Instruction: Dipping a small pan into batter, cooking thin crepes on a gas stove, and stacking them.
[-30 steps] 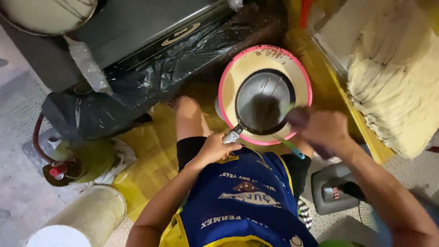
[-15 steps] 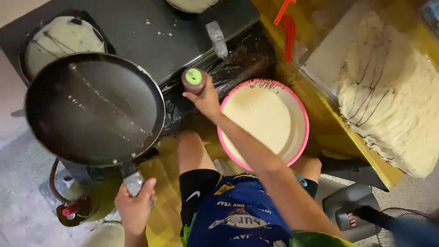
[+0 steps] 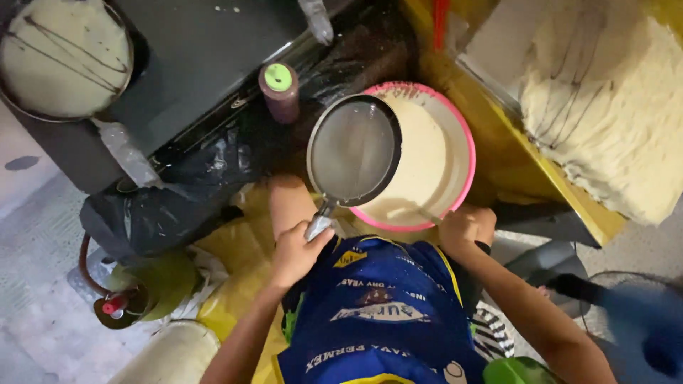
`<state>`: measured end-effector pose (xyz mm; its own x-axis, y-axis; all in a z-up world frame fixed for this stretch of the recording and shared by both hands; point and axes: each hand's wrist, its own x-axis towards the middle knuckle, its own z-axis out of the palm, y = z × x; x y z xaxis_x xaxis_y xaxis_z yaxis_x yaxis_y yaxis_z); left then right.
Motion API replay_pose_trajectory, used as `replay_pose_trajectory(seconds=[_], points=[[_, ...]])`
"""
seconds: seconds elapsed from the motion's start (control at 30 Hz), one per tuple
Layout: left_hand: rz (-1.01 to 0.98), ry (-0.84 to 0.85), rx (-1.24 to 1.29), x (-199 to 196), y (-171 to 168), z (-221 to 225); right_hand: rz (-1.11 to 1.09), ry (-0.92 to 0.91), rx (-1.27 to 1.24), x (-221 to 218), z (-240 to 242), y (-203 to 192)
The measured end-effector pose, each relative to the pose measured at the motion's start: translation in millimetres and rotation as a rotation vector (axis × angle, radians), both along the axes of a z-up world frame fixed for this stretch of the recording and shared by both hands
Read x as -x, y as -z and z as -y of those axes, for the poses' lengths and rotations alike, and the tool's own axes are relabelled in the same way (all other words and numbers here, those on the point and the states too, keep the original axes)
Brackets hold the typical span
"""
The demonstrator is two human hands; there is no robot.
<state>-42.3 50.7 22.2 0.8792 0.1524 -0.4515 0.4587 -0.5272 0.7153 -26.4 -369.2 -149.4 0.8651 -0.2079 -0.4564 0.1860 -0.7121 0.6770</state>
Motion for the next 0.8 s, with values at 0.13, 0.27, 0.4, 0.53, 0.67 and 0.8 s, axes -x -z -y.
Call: replay_pose_trajectory(seconds=[0.13, 0.27, 0.4, 0.53, 0.67, 0.8], points=[[-0.044, 0.263, -0.065, -21, 11, 19, 0.609, -0.537, -0.302, 7, 32, -24], [-0.032, 0.307, -0.160, -35, 32, 24, 0.540, -0.557, -0.391, -34, 32, -75], [0.128, 0.306, -0.192, -45, 62, 19, 0.513, -0.415, -0.114, -41, 54, -148], [0.298, 0.412, -0.428, -63, 28, 23, 0.497, -0.222, -0.220, -32, 69, -209], [0.374, 0.515, -0.686, -76, -12, 23, 0.381, 0.121, -0.384, -25, 72, -224], [0.143, 0.486, -0.322, -94, 21, 30, 0.680, -0.198, -0.375, -12, 40, -217]])
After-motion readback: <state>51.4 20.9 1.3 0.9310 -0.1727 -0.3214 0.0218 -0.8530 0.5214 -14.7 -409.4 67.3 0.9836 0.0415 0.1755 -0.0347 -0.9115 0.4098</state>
